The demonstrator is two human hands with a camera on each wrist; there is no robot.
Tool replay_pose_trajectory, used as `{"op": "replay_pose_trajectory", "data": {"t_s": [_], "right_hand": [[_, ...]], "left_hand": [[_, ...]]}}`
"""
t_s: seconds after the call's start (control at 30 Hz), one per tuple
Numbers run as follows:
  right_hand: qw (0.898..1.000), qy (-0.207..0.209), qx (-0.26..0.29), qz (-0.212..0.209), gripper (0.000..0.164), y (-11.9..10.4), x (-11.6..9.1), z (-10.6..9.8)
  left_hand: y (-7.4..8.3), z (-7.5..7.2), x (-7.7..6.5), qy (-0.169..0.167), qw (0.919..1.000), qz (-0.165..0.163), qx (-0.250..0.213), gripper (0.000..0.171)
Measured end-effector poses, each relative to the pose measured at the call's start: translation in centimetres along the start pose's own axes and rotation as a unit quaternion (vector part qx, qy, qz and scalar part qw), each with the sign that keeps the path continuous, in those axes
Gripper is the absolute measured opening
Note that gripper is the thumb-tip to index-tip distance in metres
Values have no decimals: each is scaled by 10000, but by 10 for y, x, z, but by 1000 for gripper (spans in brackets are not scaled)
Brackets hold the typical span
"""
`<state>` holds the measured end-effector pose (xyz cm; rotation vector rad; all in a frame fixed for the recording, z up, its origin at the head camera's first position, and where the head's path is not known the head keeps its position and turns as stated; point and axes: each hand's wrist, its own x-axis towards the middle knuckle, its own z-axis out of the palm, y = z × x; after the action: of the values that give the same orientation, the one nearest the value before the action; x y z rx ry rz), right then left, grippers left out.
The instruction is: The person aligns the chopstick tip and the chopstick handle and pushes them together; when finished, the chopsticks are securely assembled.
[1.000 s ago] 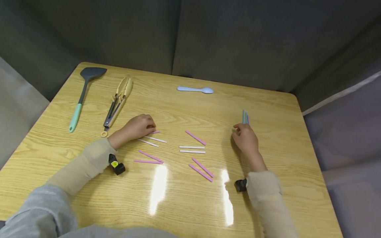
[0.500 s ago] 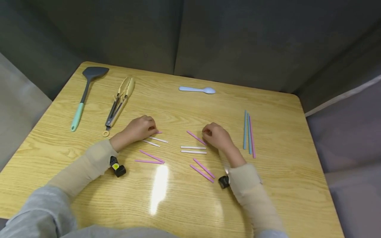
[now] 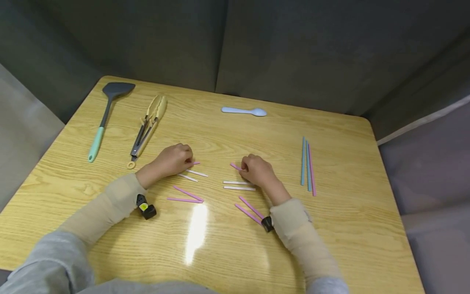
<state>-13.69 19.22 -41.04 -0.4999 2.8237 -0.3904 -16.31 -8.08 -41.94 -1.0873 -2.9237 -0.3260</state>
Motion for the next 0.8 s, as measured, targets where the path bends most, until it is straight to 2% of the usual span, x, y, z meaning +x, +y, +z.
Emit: {"op": "replay_pose_trajectory", "data": {"t_s": [0.17,0.4,0.6,0.8], "right_hand": [[9999,128,-54,9,9,1,1,1],[9992,133,364,18,8,5,1,-1],[9978,330,578,-57,11,9,-3,-10],[9943,511,941,18,13,12,-8,-23]], "left_hand": [[0,2,1,106,9999,29,-1,13],[2,0,1,168,9998,1,48,7],[1,-3,3,185,9996,-51,-218,6],[-1,-8,7,489,9980,-18,-409,7]]}}
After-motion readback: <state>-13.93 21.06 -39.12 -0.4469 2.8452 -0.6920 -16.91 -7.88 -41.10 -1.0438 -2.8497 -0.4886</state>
